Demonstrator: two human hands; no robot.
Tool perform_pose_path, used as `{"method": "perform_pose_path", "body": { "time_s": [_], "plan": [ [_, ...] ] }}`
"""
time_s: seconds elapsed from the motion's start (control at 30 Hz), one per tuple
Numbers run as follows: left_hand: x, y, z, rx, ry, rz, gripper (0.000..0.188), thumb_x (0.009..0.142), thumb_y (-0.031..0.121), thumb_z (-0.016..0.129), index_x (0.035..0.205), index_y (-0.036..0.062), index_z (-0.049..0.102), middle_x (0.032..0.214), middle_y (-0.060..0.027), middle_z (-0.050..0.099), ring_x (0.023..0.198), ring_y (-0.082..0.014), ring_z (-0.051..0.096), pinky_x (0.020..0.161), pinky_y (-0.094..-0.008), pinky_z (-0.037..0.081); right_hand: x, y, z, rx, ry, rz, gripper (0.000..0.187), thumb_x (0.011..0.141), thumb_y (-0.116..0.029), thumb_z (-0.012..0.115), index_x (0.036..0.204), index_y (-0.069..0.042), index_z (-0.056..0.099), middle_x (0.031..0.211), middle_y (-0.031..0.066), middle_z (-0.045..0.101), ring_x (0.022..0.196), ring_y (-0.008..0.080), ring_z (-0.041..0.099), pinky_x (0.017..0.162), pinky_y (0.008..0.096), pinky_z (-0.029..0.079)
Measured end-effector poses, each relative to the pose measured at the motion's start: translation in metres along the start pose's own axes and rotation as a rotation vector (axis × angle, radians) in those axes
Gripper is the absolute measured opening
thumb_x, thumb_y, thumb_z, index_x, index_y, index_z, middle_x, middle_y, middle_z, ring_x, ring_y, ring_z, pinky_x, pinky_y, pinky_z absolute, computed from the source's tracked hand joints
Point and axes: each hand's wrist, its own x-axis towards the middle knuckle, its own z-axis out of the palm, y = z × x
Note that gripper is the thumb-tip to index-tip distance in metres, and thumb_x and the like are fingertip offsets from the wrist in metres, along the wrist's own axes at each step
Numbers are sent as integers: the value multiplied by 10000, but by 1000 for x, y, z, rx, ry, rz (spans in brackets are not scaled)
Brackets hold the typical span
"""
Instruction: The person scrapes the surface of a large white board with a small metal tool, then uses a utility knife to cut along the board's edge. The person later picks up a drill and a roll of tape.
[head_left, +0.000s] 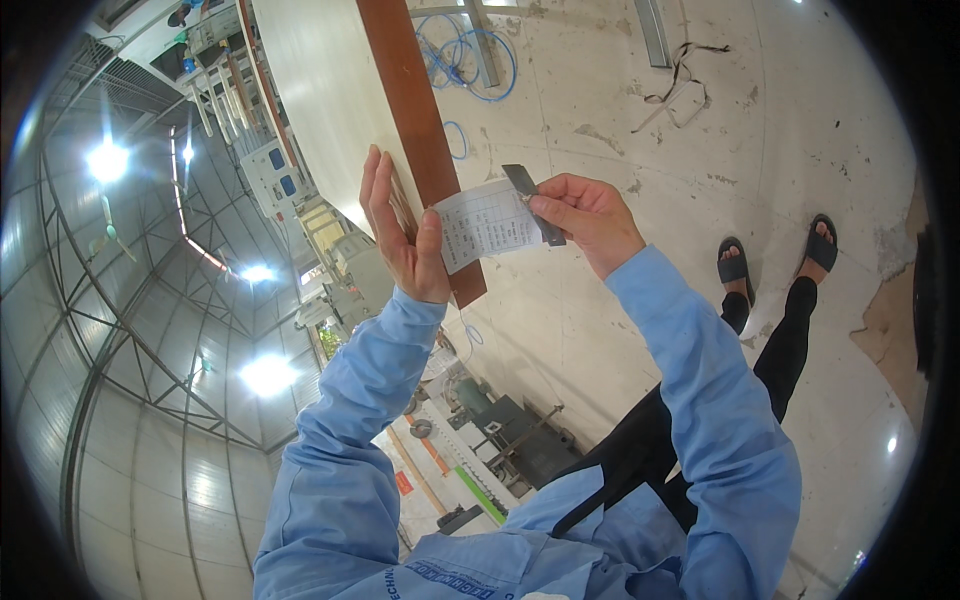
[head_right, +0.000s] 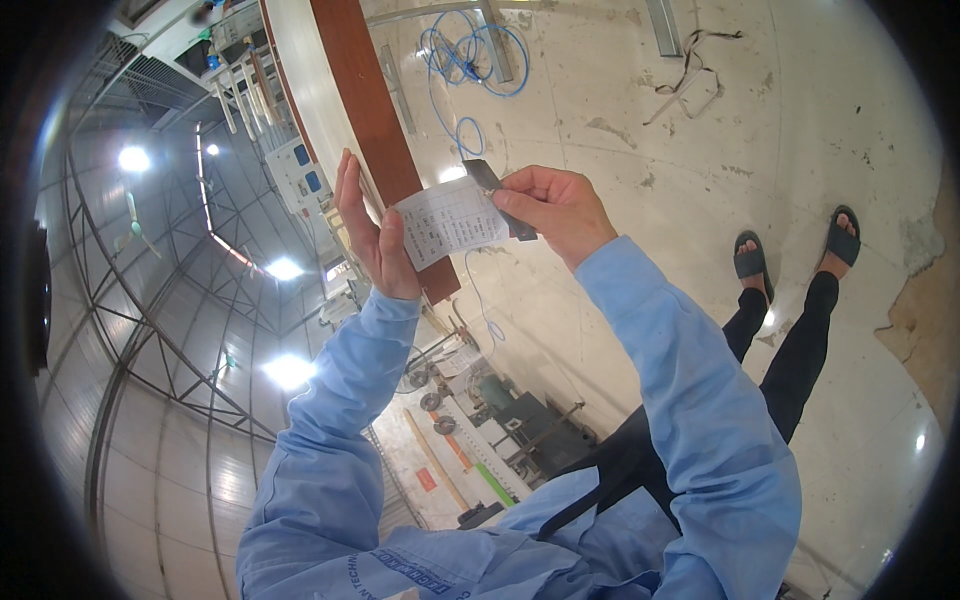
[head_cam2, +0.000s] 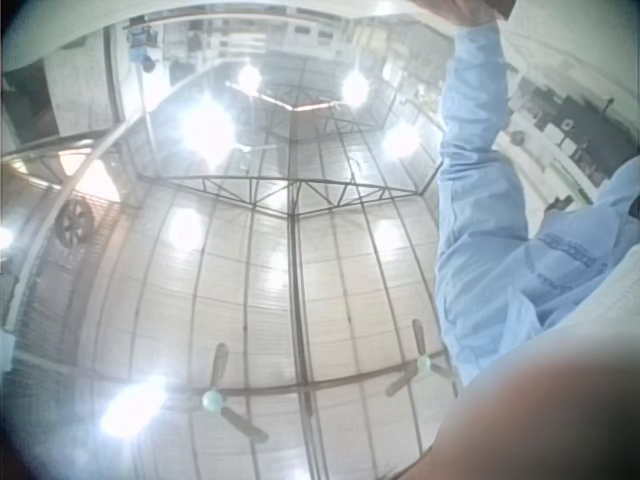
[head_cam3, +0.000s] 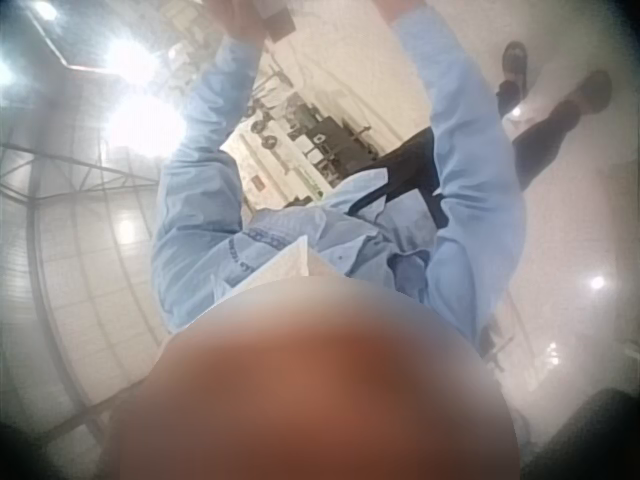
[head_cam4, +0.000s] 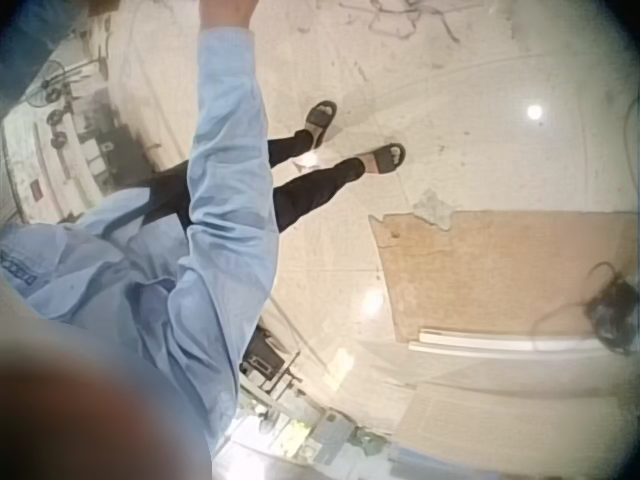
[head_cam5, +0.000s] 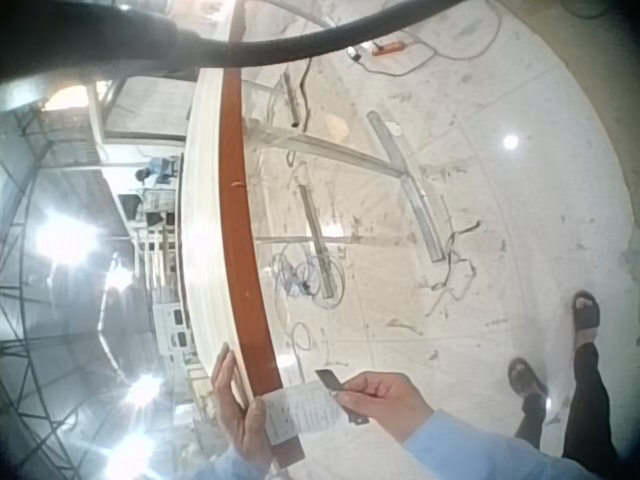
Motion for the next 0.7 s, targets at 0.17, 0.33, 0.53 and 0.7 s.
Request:
{"method": "perform_pose_path", "body": {
  "time_s": [0.17,0.33,0.53,0.7],
  "plan": [
    [0,0,0,-8,4,-13,618,929,299,485,1451,8,325,1521,-208,254,1429,-334,225,1156,-456,203,0,1,2,10,12,3,117,895,-75,652,981,4,665,846,43,684,692,77,597,613,230,475],
    [-1,-1,0,1,3,-15,618,933,314,477,1451,10,327,1520,-209,255,1428,-337,226,1158,-455,200,0,0,0,-28,67,-20,111,895,-83,653,966,1,665,847,54,686,700,89,603,621,232,481],
    [-1,-1,0,19,10,-11,613,939,327,452,1447,5,331,1520,-209,255,1425,-338,232,1157,-451,204,-1,-4,-15,-17,279,-2,146,894,-133,665,983,-19,651,881,60,692,783,116,639,661,248,504],
    [0,0,2,13,28,-35,596,935,323,368,1437,2,349,1517,-193,275,1424,-315,242,1162,-434,201,-5,-5,-31,-34,295,17,157,915,-195,642,1012,-72,644,959,41,686,882,132,634,748,293,496]
  ]
}}
